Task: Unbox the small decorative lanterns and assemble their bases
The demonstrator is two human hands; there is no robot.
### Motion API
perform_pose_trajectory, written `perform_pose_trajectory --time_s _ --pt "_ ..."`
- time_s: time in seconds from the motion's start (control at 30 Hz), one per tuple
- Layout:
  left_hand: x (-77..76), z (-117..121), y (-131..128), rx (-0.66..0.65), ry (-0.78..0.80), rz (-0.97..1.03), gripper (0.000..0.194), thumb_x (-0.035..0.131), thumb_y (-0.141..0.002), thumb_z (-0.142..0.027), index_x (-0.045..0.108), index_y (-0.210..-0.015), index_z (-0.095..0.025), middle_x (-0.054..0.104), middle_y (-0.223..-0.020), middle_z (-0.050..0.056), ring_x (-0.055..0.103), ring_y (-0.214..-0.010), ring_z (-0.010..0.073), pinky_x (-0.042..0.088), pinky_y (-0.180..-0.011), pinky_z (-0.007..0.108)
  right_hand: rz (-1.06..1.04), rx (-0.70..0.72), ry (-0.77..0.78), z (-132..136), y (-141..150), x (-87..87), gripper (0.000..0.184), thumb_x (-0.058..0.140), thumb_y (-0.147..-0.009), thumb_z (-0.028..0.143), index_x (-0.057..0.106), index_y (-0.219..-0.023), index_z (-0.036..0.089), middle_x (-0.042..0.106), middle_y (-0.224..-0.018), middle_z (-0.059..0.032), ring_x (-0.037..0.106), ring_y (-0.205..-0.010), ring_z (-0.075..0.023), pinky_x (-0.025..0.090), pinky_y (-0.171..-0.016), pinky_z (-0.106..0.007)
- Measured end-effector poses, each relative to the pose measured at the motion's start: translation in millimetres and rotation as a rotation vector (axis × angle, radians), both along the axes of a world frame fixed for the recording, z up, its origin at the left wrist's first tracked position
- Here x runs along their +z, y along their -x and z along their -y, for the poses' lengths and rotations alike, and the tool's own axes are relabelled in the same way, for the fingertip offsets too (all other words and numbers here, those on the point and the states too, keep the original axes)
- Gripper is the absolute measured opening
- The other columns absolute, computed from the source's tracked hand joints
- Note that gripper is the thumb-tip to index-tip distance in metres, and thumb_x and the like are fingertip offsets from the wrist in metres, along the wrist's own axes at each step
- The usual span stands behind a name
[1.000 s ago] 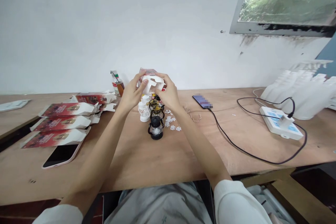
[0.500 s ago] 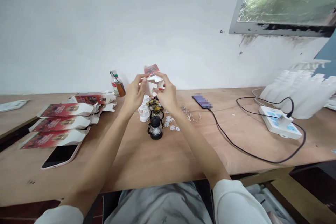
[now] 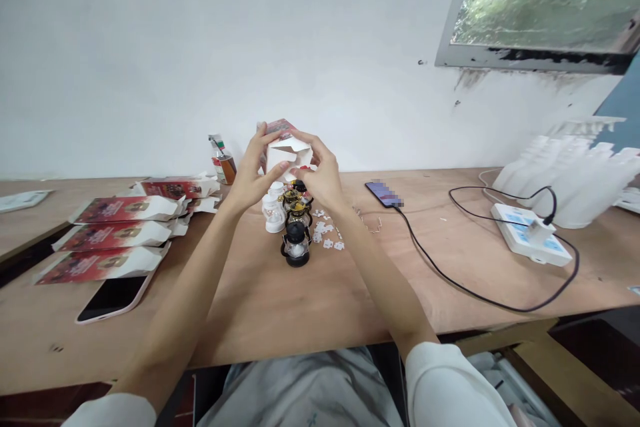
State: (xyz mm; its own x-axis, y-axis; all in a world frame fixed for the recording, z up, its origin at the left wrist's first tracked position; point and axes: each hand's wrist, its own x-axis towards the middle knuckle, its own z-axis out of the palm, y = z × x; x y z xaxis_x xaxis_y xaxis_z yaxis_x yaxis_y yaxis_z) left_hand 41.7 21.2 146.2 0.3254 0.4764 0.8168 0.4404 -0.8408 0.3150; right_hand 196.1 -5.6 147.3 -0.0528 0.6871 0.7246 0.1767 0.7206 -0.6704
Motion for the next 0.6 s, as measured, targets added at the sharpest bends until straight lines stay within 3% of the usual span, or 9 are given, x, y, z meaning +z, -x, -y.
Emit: perform_pose_trajectory --time_s 0.17,0.33,0.47,0.6 --pt "-6.6 4 -16 0.063 -0.075 0.092 0.051 0.037 -0.088 -0.058 0.040 -0.128 -0.026 0.033 -0.145 0.011 0.022 -0.139 0.0258 0.014 -0.113 0.051 -0.042 0.001 0.001 -3 0 -0.7 0.056 0.058 -0.068 0.010 0.050 -0.119 0.031 0.054 -0.130 0.0012 0.051 -0.119 -0.0203 0.045 -0.100 -0.040" --pt "-13.8 4 -27 0.118 -0.113 0.147 0.051 0.030 -0.089 -0.060 0.035 -0.129 -0.029 0.030 -0.146 0.009 0.016 -0.141 0.0265 0.011 -0.113 0.055 -0.229 -0.031 0.093 -12 10 -10.7 0.058 0.060 -0.070 0.021 0.043 -0.125 0.026 0.054 -0.129 -0.0057 0.052 -0.118 -0.0209 0.047 -0.097 -0.039" --pt "-15.3 4 -27 0.138 -0.141 0.141 0.047 0.031 -0.090 -0.057 0.034 -0.129 -0.032 0.026 -0.148 0.006 0.007 -0.143 0.0254 0.011 -0.113 0.057 -0.277 0.089 0.235 -12 18 -15.4 0.045 0.058 -0.072 0.033 0.051 -0.114 0.018 0.064 -0.111 -0.0095 0.061 -0.101 -0.0212 0.053 -0.087 -0.038" --pt "-16.7 0 -26 0.129 -0.151 0.109 0.047 0.031 -0.090 -0.056 0.035 -0.131 -0.032 0.026 -0.148 0.006 0.007 -0.143 0.0242 0.010 -0.114 0.057 -0.300 0.184 0.269 -6 17 -11.9 0.044 0.062 -0.066 0.032 0.055 -0.107 0.018 0.067 -0.102 -0.0071 0.064 -0.089 -0.0209 0.055 -0.081 -0.038"
